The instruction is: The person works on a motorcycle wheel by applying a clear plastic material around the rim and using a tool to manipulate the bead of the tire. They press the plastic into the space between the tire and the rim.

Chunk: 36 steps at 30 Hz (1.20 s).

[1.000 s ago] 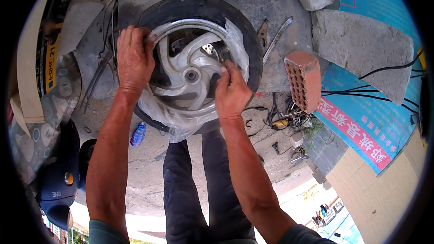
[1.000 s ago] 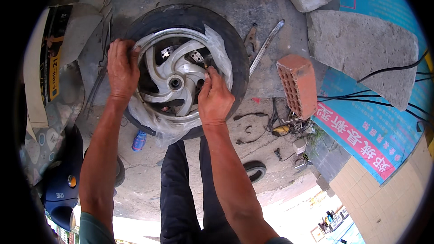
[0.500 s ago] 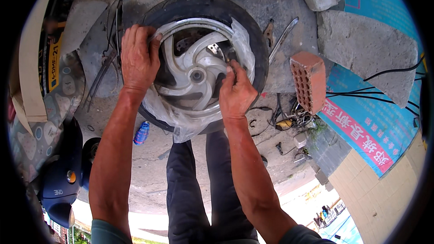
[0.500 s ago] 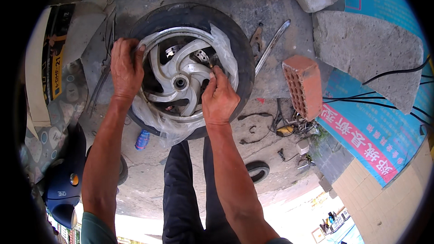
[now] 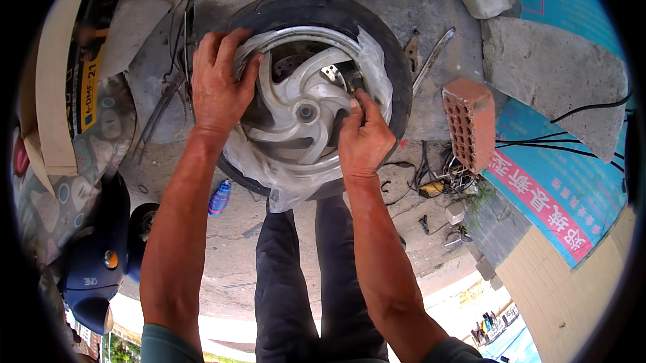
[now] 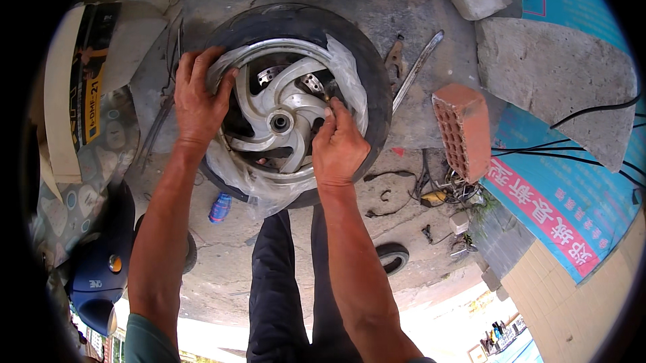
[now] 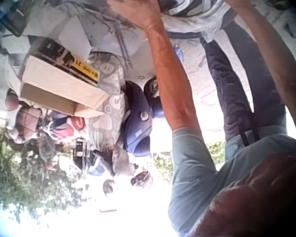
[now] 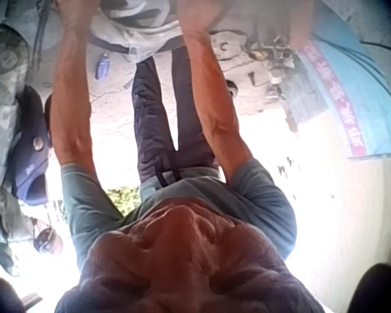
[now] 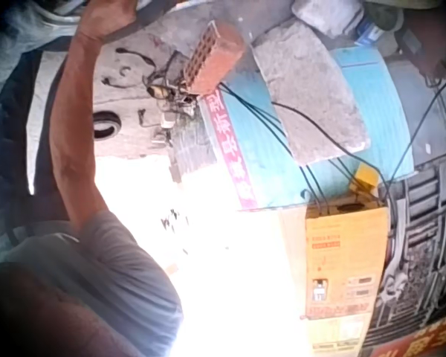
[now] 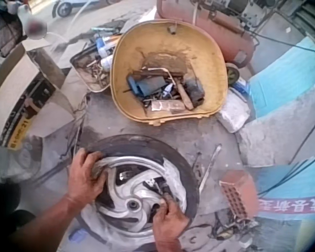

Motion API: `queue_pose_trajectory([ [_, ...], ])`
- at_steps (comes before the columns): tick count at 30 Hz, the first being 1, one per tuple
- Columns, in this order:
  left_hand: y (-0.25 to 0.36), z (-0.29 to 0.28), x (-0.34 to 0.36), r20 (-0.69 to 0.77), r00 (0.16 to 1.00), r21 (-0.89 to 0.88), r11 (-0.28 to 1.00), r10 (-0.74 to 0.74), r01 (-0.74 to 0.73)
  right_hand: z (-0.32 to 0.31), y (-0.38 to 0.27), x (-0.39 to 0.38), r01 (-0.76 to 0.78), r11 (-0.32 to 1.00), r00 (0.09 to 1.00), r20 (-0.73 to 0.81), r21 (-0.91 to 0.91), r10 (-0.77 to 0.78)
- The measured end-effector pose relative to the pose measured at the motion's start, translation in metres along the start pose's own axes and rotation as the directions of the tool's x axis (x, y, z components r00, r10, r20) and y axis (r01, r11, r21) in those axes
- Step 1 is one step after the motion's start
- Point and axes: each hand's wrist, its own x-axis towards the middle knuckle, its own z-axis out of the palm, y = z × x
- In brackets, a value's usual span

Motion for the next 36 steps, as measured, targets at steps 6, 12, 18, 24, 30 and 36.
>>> queue_pose_trajectory([
  [6, -0.0014, -0.0001, -0.0005, 0.002, 1.0, 0.015, 1.0, 0.011, -0.011, 0.0007, 0.0, -0.0008, 0.018, 1.0, 1.0, -0.007, 0.011, -0.018],
  [12, -0.0087, 0.0004, -0.0013, -0.001, 0.995, 0.007, 0.995, 0.1, -0.1, 0.0004, 0.0004, 0.0001, 0.007, 1.0, 1.0, 0.002, 0.014, -0.007],
  [18, -0.0075, 0.0022, -0.0013, -0.023, 0.996, 0.021, 0.996, 0.085, -0.084, 0.0006, 0.001, 0.0004, 0.01, 1.0, 1.0, 0.005, 0.016, -0.01],
  [24, -0.0084, 0.0024, -0.0019, -0.009, 0.997, 0.028, 0.997, 0.072, -0.072, 0.0001, -0.0007, 0.0006, -0.003, 1.0, 1.0, 0.015, 0.01, 0.003],
  [30, -0.0074, 0.0028, -0.002, 0.002, 0.998, 0.027, 0.998, 0.061, -0.061, 0.0005, 0.0013, 0.0006, -0.002, 1.0, 1.0, 0.018, 0.017, 0.002],
  [36, -0.0076, 0.0017, -0.0015, 0.004, 0.998, 0.032, 0.998, 0.061, -0.062, 0.001, -0.0003, -0.0001, 0.005, 1.0, 1.0, 0.016, 0.011, -0.005],
])
